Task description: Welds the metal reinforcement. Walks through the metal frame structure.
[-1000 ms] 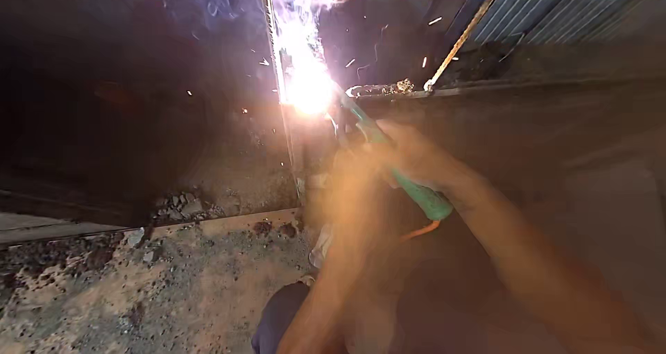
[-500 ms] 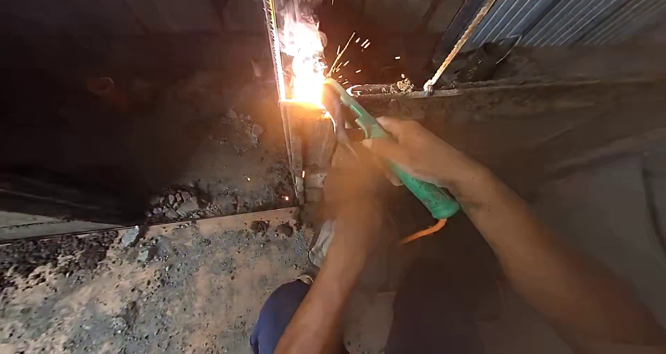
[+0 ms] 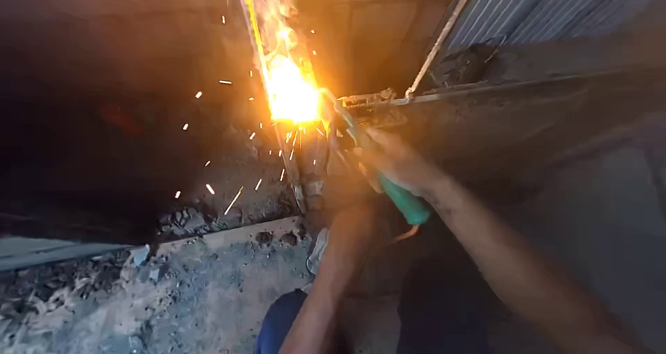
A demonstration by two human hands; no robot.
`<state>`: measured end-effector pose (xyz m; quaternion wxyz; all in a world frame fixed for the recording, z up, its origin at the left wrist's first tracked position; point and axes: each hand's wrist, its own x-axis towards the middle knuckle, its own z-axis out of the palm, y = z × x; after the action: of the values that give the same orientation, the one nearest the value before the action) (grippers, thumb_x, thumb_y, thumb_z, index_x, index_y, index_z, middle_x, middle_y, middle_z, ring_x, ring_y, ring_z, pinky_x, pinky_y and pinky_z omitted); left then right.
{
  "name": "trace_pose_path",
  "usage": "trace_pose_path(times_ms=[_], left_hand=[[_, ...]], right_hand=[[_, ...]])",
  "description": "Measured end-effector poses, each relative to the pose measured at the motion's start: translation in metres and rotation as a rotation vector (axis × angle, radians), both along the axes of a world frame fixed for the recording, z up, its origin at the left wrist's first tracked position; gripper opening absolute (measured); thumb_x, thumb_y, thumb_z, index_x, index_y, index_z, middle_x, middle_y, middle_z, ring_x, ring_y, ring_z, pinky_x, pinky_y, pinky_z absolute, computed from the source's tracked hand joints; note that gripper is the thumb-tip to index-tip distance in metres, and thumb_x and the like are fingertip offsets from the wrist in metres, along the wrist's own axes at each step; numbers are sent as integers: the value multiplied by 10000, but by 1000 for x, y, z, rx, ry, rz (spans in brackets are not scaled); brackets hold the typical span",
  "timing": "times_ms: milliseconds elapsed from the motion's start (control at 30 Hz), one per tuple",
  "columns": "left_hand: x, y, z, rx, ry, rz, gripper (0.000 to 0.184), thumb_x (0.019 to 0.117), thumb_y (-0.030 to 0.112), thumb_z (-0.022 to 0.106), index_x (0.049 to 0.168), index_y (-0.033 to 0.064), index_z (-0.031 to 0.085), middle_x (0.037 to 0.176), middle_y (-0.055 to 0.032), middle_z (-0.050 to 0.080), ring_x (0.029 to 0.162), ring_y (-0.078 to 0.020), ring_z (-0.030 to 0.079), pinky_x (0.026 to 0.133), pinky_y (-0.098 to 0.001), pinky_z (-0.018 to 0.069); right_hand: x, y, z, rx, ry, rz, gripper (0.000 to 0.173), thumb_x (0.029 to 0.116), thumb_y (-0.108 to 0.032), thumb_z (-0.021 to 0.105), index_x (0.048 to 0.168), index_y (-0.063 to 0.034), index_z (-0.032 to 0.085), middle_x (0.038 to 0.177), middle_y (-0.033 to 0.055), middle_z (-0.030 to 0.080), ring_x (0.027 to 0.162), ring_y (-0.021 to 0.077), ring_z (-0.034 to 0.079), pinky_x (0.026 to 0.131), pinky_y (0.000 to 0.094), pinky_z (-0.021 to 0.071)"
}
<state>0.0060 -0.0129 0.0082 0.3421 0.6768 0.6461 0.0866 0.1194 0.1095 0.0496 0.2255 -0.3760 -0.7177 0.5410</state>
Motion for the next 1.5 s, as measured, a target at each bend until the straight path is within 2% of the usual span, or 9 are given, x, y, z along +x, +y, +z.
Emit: trace_pose_path(times_ms=[167,367,567,700,833,967,1167,1400,1500], left_hand=[[8,-3,-8,-81,136,-69,360,939,362,637,1184,105,694,1173,-165,690,1081,-366,677,893,-599,550],[19,-9,-22,-131,171,-116,343,965,324,589,1219,119,695,1232,-146,682,1157,-350,657,955,-604,527],[26,-1,-30,-153,184,-119,356,962,354,567,1213,147,709,1194,-139,708,1137,-340,671,948,-610,530],[43,8,-28,-188,222,-151,379,979,384,554,1227,137,699,1204,-159,696,1142,-359,665,949,-613,529],[61,15,-31,-181,230,-193,382,979,389,569,1214,116,697,1187,-168,700,1123,-366,671,930,-618,533],[73,18,-37,-117,202,-248,375,980,383,560,1241,146,690,1197,-137,701,1120,-337,676,929,-598,541],[113,9,-32,30,99,-436,582,969,336,618,1526,254,472,1412,-85,620,1234,-306,641,990,-576,534],[131,2,-39,120,26,-462,546,967,299,609,1475,122,519,1403,-120,612,1284,-296,605,1028,-530,516],[132,2,-45,207,60,-425,499,967,293,598,1426,103,555,1346,-120,638,1249,-301,620,987,-502,544]], right_hand=[[35,-36,-7,-89,277,-69,537,1061,-321,539,1562,-224,372,856,130,630,594,233,629,536,372,590],[117,-74,-50,-153,367,-292,530,1037,-267,549,1514,-98,390,854,82,641,663,193,648,609,349,597],[191,-86,-104,-392,367,-576,914,854,-779,571,1431,-85,429,834,61,618,579,177,609,517,337,561],[231,-91,-117,-413,444,-660,931,798,-849,572,1288,-63,480,786,25,600,550,151,584,498,316,546],[256,-94,-117,-427,463,-733,835,842,-793,576,1273,-84,487,821,13,606,573,140,601,517,307,563],[265,-92,-115,-424,449,-742,713,902,-677,590,1272,-76,483,820,19,596,579,137,603,522,302,568],[244,-93,-118,-330,237,-792,865,838,-564,727,1455,-84,356,883,73,603,586,169,609,550,340,578],[208,-83,-144,-198,140,-843,927,833,-587,741,1478,-31,372,1123,142,634,804,187,669,693,371,598],[199,-80,-143,-187,81,-879,963,821,-609,746,1502,-41,370,1253,155,615,1017,196,660,859,389,579]])
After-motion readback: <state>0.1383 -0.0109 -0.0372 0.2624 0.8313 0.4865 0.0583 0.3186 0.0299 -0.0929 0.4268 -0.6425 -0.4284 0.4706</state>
